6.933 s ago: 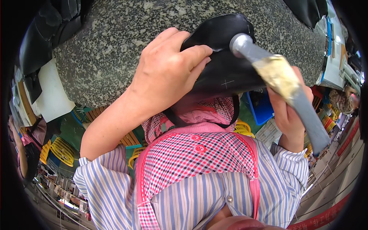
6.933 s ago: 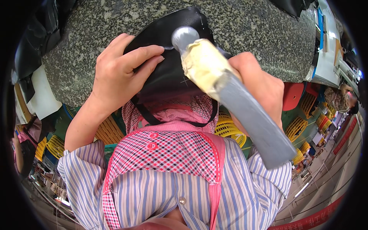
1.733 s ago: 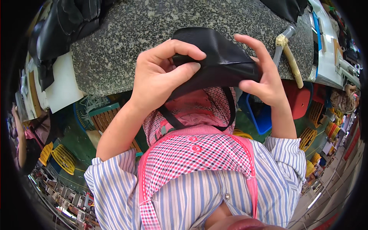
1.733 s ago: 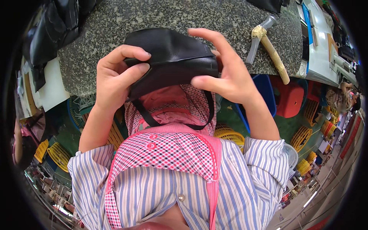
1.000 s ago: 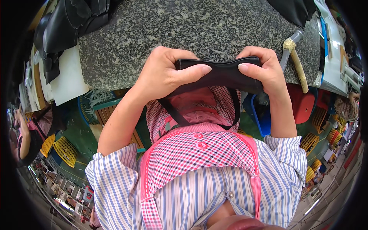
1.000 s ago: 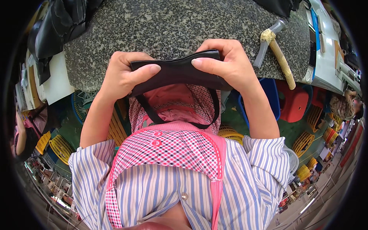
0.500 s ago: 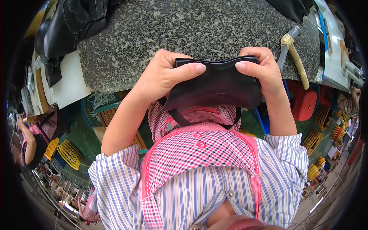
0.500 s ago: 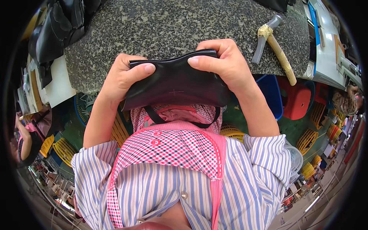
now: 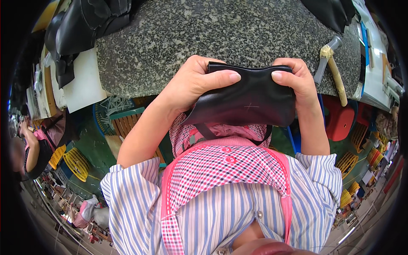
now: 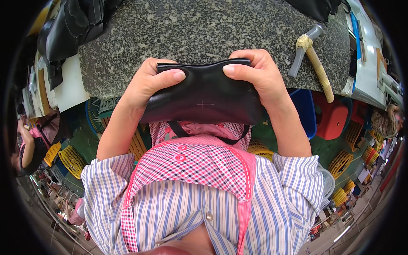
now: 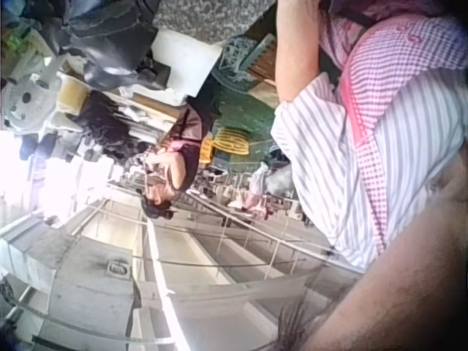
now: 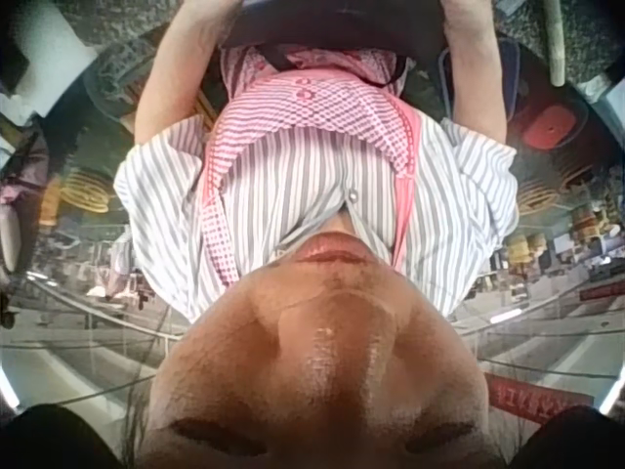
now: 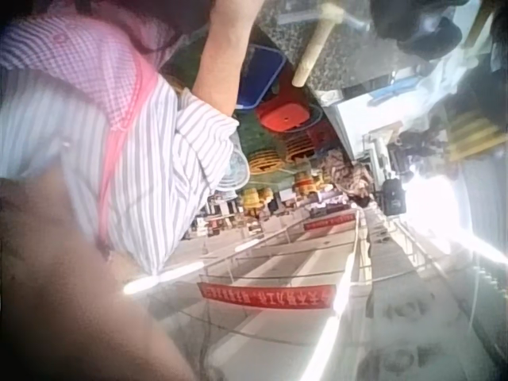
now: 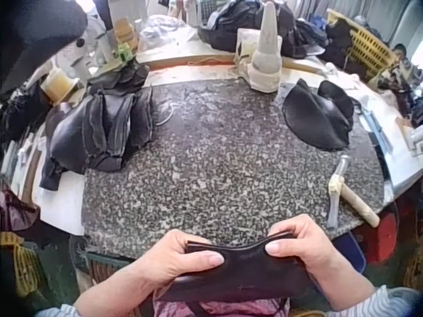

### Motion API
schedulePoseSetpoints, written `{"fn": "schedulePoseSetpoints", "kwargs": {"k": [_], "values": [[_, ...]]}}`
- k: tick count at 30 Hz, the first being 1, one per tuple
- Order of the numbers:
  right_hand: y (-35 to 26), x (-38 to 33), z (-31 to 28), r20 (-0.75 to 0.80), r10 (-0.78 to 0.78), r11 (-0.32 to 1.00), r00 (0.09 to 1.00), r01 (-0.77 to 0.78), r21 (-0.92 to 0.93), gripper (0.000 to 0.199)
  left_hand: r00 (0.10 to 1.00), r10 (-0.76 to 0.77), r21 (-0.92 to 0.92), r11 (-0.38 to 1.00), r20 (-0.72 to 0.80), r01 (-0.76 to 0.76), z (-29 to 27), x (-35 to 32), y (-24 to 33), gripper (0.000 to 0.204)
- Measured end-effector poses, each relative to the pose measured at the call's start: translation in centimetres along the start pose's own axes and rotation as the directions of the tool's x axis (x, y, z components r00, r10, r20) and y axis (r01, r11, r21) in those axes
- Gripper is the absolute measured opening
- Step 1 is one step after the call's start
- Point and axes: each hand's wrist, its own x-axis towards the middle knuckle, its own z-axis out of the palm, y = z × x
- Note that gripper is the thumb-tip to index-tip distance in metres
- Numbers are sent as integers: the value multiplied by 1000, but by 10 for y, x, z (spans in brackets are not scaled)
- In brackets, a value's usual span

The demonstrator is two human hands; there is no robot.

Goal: Hammering the edges and seams of leather shoe components on a marble workbench to flatten and bond them.

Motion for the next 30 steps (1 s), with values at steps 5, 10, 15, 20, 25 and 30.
{"fn": "schedulePoseSetpoints", "kwargs": {"k": [5,10,15,20,25,30], "values": [[0,1,-1,-16,-2,1000,1000,2,31,7,1000,-16,-45,999,14,17,0,2,3,17],[-4,1,4,-14,-436,859,900,412,-303,18,896,441,286,866,-51,-410,3,4,3,37],[-33,0,4,174,-787,304,592,618,-725,20,641,767,662,471,19,-583,-13,11,7,51],[-115,13,-85,-17,-979,89,206,346,-934,13,372,928,695,262,9,-670,0,13,28,49],[-116,20,-203,-26,-883,-135,469,-308,-942,35,624,780,794,350,47,-498,-14,8,11,34],[-87,42,-126,115,-831,-194,545,-89,-977,34,689,724,826,404,-27,-392,-30,-5,11,23]]}}
